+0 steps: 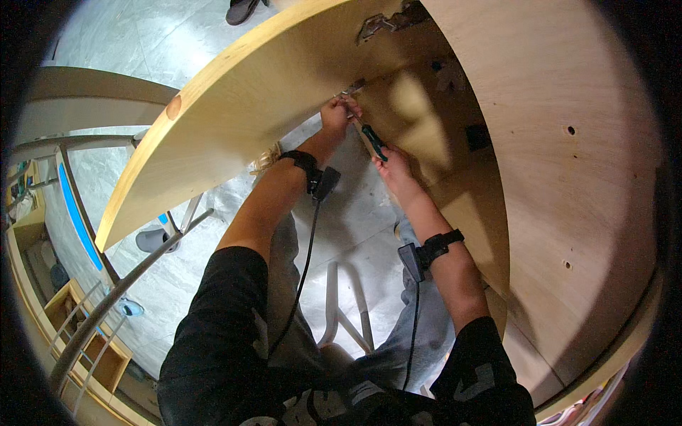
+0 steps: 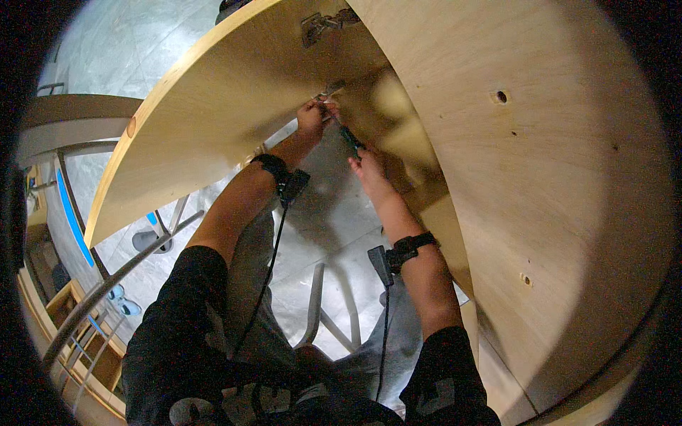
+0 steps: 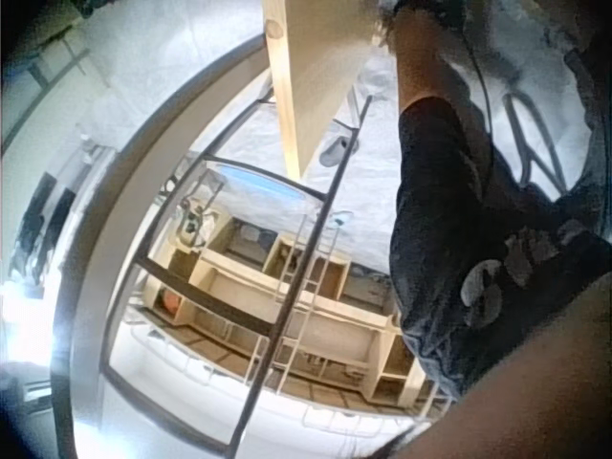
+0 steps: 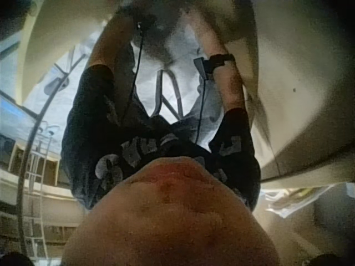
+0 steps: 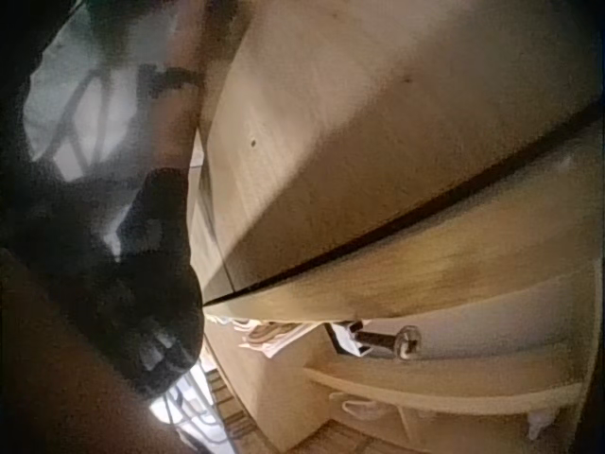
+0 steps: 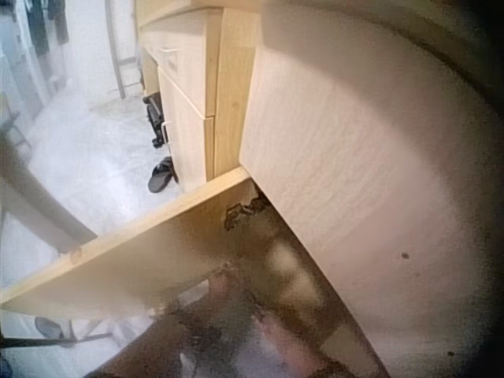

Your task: The person uses a screwdriver to tighten screws on a wooden cabinet door. They then attach a metal handle to the door using an Allen key and tighten it with the screwdriver.

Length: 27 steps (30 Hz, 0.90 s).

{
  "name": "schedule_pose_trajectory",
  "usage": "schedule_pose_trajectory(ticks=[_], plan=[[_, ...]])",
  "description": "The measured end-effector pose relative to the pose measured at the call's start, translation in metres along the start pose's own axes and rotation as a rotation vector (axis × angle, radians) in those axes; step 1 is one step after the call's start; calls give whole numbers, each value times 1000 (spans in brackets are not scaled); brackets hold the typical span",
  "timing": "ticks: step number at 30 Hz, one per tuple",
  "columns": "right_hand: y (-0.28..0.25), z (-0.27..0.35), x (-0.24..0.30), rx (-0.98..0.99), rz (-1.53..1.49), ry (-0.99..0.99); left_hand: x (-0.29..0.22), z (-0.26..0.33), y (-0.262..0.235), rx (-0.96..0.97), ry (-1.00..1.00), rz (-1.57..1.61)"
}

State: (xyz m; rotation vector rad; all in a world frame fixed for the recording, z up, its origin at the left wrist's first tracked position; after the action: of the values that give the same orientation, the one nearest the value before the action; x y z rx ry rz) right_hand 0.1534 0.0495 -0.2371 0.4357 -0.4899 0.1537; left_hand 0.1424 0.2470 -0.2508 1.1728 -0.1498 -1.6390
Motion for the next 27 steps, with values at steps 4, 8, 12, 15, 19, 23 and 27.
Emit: schedule_pose_trajectory(ticks=[4,8,12,15,19,23,27], plan=[[-3,-2,-2,-7,6,8,2,-1,-4,-36,24,14],[-4,-5,-3,21,-15,16,-3,-4,1,15,152,81],[-8,-10,-14,22,-178,105,-4,-3,-6,-109,162,58],[-8,-10,-21,84,-193,219,-7,-1,-6,-144,150,37],[3,-2,-21,225,-84,287,-6,1,-12,-205,137,77],[6,3,-26,187,-130,316,-6,-7,-14,-168,204,127],[4,-6,-36,133,-263,338,-1,-9,-20,-196,150,122]])
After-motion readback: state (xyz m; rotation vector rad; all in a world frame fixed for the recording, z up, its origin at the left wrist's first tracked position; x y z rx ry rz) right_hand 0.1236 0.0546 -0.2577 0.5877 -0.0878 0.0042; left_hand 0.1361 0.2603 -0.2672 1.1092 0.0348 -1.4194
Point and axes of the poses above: each hand's wrist, its own z-axis away from the middle knuckle, its own y-axis out of the palm, x = y × z, the point moved 9 cm from there along -z, towards the middle knuckle, and after that the axes turned 10 degrees about x, right-handed, at the moved point
